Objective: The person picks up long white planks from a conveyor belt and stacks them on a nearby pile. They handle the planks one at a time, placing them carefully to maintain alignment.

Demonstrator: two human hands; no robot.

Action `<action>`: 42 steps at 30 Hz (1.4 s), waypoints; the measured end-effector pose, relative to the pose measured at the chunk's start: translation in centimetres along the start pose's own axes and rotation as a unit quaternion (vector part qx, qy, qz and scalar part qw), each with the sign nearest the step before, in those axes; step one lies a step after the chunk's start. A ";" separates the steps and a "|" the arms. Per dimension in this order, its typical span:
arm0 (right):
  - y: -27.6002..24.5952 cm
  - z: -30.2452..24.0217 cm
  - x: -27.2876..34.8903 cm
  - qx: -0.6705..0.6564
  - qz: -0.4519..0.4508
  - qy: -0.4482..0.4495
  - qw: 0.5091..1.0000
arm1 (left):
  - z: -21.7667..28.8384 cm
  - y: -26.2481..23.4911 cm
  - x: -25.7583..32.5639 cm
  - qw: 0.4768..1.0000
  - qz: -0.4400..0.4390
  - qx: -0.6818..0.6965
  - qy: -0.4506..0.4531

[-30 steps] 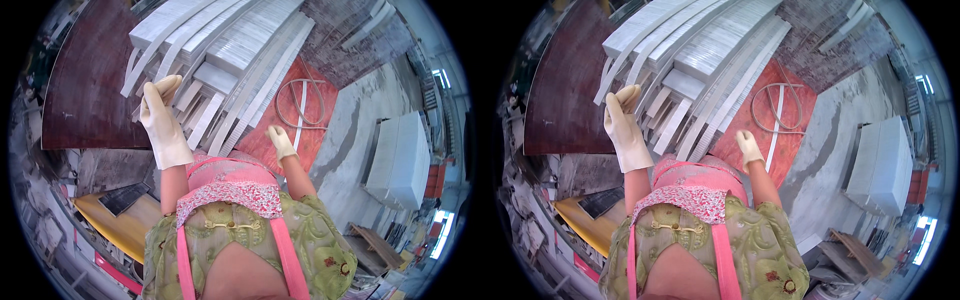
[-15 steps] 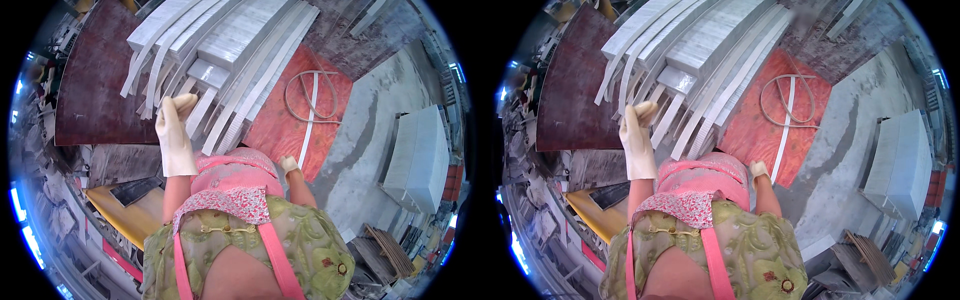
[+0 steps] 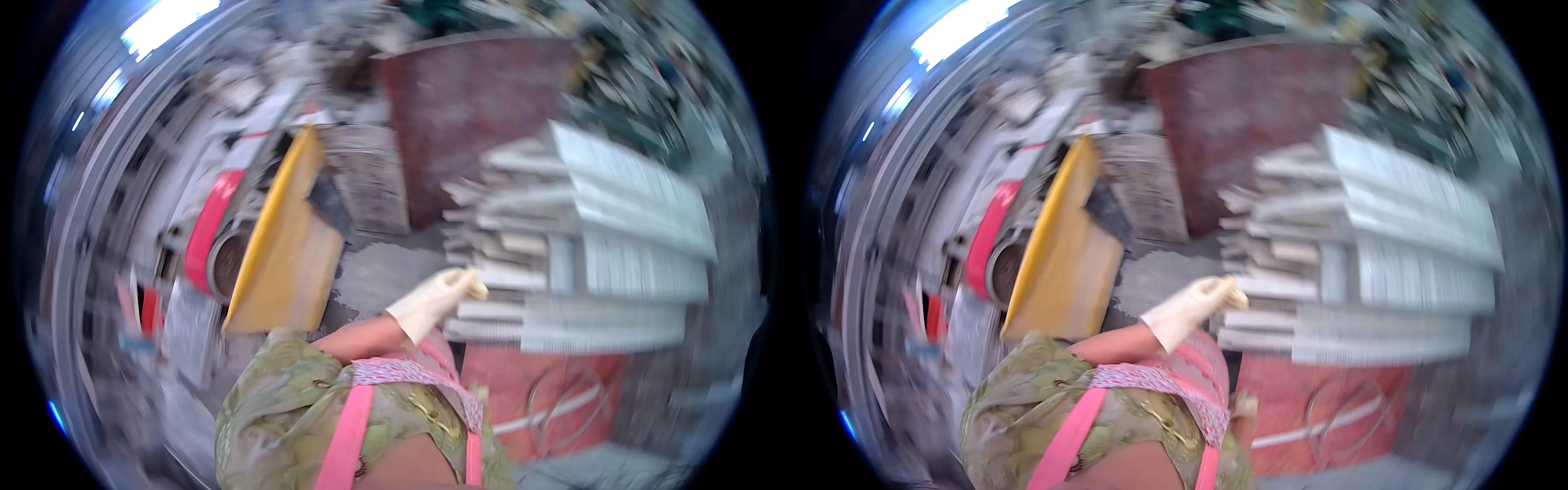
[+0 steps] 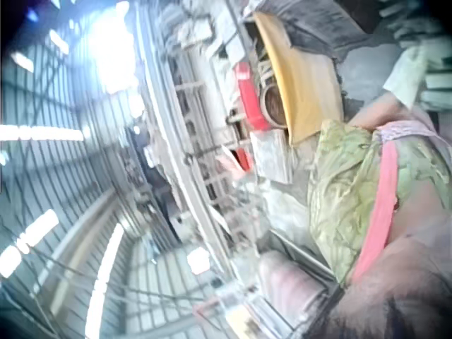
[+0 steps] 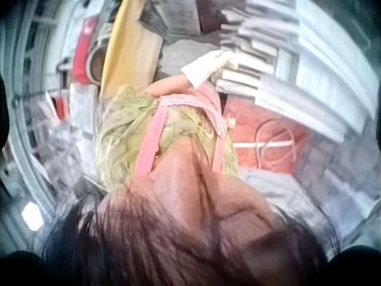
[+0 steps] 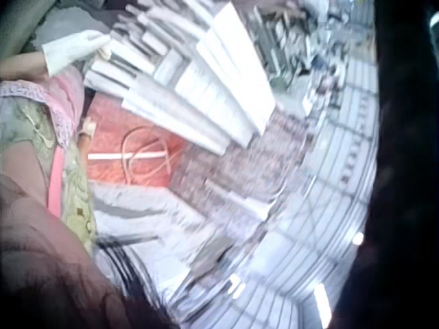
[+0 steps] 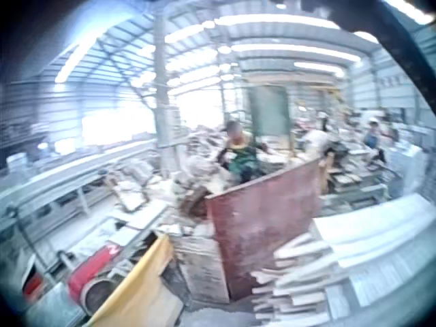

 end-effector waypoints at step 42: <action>15.4 -93.7 -2.5 -0.065 0.163 -0.757 0.630 | 1.1 -63.4 -2.4 0.604 0.563 -0.561 0.065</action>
Point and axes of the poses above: each hand's wrist, its own x-axis away from the middle knuckle, its own y-axis out of the palm, z = x × y, the point moved 1 cm from there along -x, towards the middle knuckle, and after that the axes turned 11 degrees about z, right-handed, at the moved point
